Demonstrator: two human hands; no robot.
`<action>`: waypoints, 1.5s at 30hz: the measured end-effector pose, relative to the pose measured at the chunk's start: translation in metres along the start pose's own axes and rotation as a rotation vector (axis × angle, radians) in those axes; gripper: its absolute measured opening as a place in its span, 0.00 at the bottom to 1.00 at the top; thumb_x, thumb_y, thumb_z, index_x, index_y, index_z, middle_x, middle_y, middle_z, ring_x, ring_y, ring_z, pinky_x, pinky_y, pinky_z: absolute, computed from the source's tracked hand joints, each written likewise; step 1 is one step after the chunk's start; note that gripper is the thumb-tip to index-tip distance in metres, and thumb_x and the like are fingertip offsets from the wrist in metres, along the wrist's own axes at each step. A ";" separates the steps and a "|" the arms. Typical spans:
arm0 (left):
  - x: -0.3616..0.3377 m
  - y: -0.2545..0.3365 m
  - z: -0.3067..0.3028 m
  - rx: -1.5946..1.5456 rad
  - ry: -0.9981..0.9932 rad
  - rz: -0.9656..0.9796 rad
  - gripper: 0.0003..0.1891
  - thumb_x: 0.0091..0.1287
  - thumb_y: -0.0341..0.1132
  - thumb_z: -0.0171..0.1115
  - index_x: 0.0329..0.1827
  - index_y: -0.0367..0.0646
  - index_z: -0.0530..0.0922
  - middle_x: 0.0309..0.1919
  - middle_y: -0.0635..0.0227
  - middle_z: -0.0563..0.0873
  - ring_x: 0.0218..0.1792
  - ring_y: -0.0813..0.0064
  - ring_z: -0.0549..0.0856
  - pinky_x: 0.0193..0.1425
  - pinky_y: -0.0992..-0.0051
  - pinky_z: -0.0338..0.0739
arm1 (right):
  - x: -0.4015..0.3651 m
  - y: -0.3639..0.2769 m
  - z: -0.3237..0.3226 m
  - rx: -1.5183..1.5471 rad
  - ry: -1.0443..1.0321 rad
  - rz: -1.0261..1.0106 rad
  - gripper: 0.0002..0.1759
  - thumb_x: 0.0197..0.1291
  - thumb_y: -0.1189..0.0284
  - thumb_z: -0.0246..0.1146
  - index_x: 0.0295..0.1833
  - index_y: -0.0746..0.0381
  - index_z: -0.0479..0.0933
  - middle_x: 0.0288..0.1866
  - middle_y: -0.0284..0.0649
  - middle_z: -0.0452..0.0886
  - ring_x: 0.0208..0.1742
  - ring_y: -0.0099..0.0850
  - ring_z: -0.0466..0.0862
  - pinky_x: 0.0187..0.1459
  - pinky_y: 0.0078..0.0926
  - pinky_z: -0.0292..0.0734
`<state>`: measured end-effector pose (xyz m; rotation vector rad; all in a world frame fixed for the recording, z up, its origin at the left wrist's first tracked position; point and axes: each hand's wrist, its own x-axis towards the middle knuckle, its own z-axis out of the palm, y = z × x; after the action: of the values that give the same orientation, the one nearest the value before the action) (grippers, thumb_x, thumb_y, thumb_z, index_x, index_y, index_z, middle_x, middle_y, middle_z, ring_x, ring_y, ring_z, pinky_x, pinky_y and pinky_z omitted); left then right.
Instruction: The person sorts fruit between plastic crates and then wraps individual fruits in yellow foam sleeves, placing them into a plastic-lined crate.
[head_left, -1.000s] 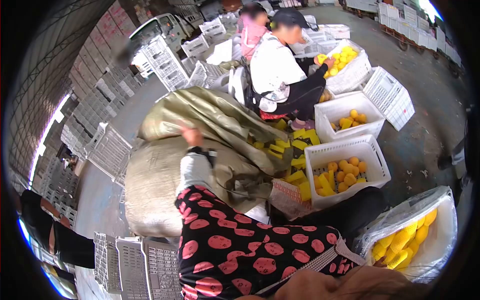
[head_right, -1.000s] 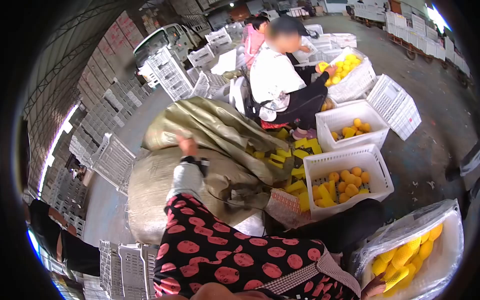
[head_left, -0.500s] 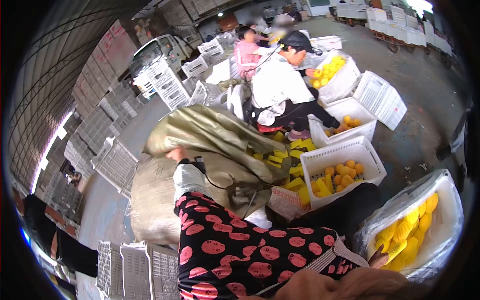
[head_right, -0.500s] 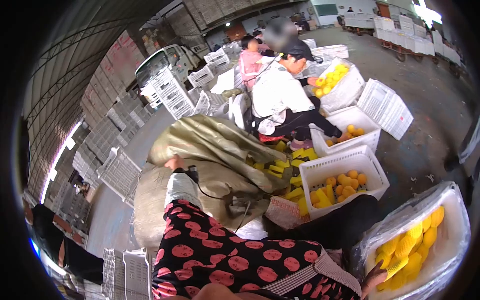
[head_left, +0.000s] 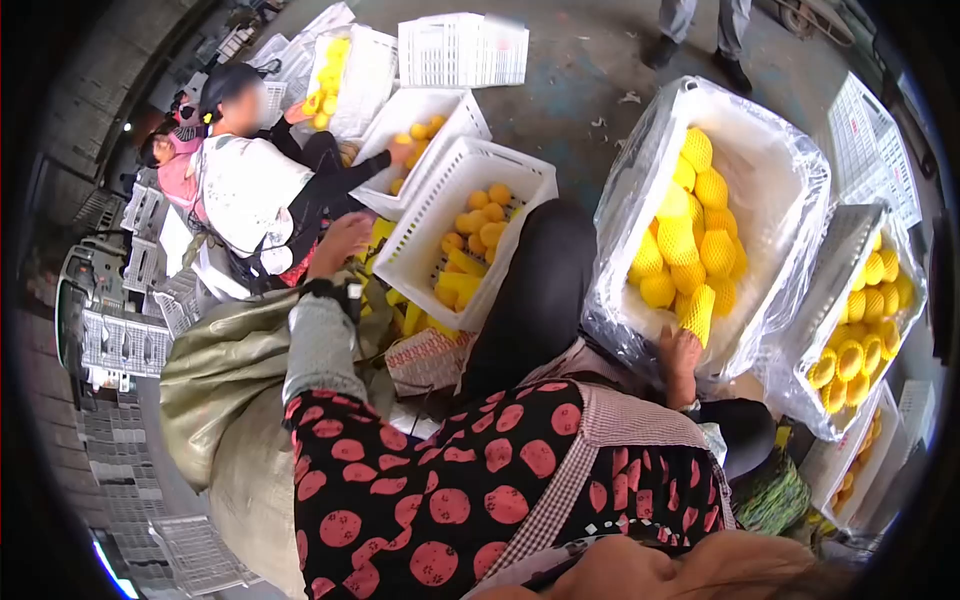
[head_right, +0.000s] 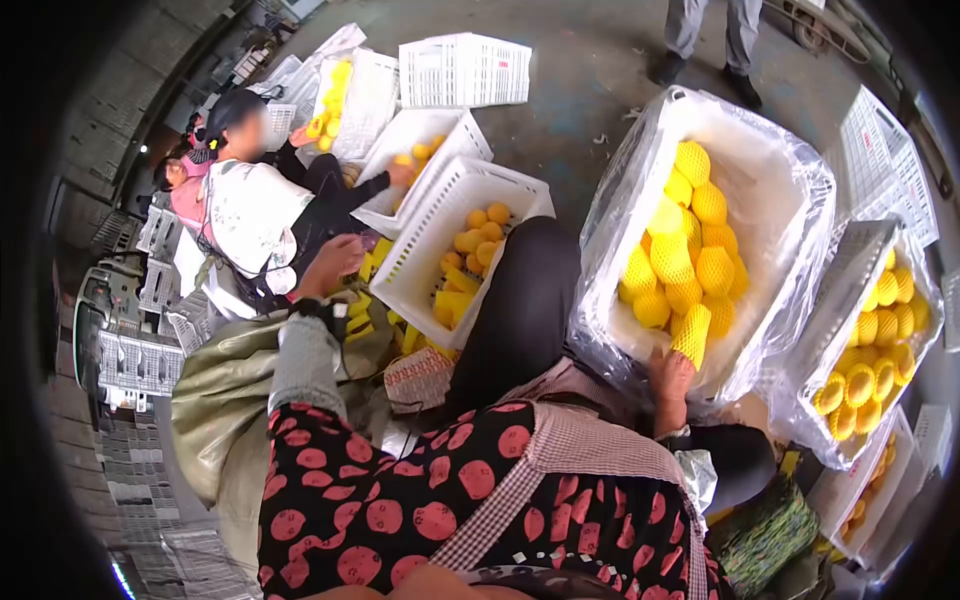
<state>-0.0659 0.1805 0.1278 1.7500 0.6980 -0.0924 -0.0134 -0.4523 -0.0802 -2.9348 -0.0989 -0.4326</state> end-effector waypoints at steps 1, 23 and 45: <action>0.018 0.003 0.011 0.216 -0.046 0.005 0.17 0.59 0.40 0.60 0.49 0.44 0.74 0.30 0.73 0.80 0.29 0.81 0.79 0.32 0.80 0.72 | -0.003 0.000 0.003 -0.009 -0.012 0.006 0.27 0.55 0.51 0.55 0.27 0.69 0.76 0.26 0.54 0.78 0.28 0.48 0.79 0.32 0.44 0.72; 0.205 -0.139 0.196 0.836 -0.123 0.448 0.15 0.54 0.35 0.57 0.45 0.41 0.76 0.45 0.55 0.79 0.49 0.55 0.76 0.52 0.63 0.71 | -0.017 0.022 0.004 -0.718 0.011 -0.460 0.20 0.54 0.74 0.51 0.54 0.59 0.73 0.21 0.36 0.64 0.25 0.33 0.69 0.27 0.33 0.64; 0.357 -0.148 0.305 0.741 -0.617 0.104 0.24 0.56 0.45 0.58 0.53 0.40 0.73 0.48 0.51 0.79 0.49 0.55 0.80 0.52 0.63 0.73 | -0.012 0.020 -0.005 -0.700 -0.066 -0.454 0.10 0.55 0.75 0.54 0.42 0.64 0.76 0.15 0.38 0.59 0.19 0.35 0.66 0.20 0.35 0.57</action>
<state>0.2416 0.0680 -0.2401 2.2782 0.1021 -0.8711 -0.0246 -0.4731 -0.0821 -3.6083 -0.7825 -0.5122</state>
